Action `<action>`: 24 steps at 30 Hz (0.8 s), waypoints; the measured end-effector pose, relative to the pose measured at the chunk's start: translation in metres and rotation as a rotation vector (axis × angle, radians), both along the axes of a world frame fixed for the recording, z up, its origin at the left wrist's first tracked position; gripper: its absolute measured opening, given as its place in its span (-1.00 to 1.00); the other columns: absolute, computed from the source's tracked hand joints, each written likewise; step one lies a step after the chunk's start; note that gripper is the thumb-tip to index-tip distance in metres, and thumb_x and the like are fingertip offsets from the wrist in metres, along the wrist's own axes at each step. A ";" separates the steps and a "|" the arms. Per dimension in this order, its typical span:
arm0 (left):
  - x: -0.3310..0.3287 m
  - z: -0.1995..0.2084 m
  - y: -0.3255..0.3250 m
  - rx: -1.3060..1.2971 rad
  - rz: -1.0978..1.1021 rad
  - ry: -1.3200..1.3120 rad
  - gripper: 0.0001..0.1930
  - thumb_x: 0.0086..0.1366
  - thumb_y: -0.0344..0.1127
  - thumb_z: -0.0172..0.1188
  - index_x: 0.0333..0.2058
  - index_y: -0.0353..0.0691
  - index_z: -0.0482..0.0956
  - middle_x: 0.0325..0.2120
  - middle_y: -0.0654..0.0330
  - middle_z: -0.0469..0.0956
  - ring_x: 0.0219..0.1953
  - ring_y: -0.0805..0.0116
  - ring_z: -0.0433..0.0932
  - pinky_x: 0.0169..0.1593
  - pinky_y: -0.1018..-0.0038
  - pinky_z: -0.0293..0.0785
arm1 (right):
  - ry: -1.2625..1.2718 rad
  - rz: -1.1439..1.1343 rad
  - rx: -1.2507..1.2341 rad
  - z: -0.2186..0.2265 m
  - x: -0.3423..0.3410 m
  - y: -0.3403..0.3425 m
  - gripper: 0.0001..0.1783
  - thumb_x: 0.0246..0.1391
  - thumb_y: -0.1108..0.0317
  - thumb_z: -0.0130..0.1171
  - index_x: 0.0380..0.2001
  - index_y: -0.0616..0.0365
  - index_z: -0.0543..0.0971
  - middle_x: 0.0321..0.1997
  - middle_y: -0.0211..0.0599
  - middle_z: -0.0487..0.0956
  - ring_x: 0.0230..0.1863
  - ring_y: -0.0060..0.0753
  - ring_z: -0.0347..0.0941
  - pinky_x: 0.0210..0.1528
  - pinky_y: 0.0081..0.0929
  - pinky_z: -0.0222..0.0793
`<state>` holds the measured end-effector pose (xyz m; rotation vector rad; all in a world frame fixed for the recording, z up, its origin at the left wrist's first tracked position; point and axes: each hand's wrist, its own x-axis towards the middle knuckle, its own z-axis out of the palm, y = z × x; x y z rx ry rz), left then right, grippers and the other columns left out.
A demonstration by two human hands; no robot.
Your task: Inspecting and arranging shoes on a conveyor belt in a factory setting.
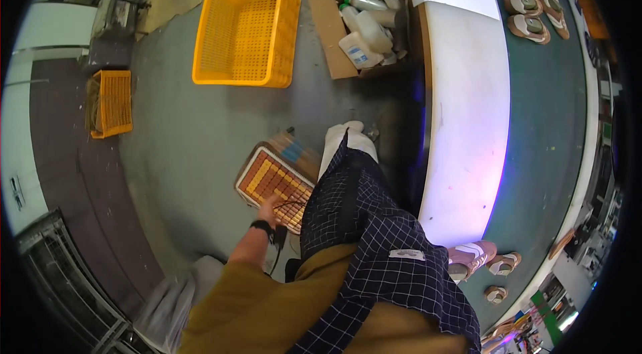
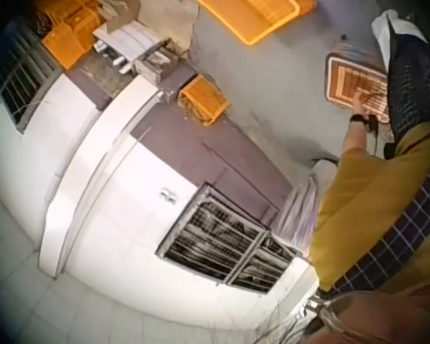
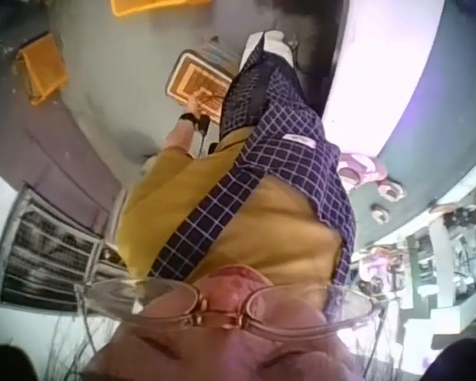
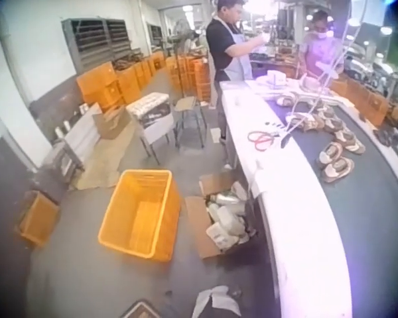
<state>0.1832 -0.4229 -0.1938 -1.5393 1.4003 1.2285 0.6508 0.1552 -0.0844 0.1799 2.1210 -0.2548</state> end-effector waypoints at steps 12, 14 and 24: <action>-0.002 0.021 -0.030 -0.531 -0.952 -0.532 -0.01 -0.09 0.10 0.34 0.25 -0.19 0.06 0.19 -0.04 0.21 0.23 0.00 0.18 0.22 0.13 0.15 | 0.002 -0.033 0.052 0.015 -0.002 0.010 -0.75 -0.34 0.30 0.28 -0.45 0.05 0.58 -0.45 -0.25 0.56 -0.42 -0.19 0.51 -0.32 -0.26 0.45; 0.053 -0.010 -0.072 -0.497 -0.849 -0.704 0.11 -0.16 0.16 0.37 0.29 -0.14 -0.04 0.26 0.01 0.06 0.28 0.05 0.09 0.27 0.12 0.09 | -0.002 -0.040 0.050 0.019 -0.001 0.008 -0.75 -0.34 0.29 0.28 -0.45 0.04 0.58 -0.45 -0.25 0.56 -0.42 -0.19 0.51 -0.32 -0.26 0.44; 0.018 -0.020 -0.038 -0.245 -1.375 -0.789 0.10 -0.15 0.26 0.34 0.30 0.06 -0.07 0.30 0.15 0.00 0.30 0.17 0.06 0.24 0.07 0.05 | -0.076 0.006 0.130 0.065 -0.005 0.043 -0.74 -0.35 0.29 0.27 -0.44 0.02 0.58 -0.46 -0.26 0.56 -0.42 -0.17 0.51 -0.33 -0.27 0.44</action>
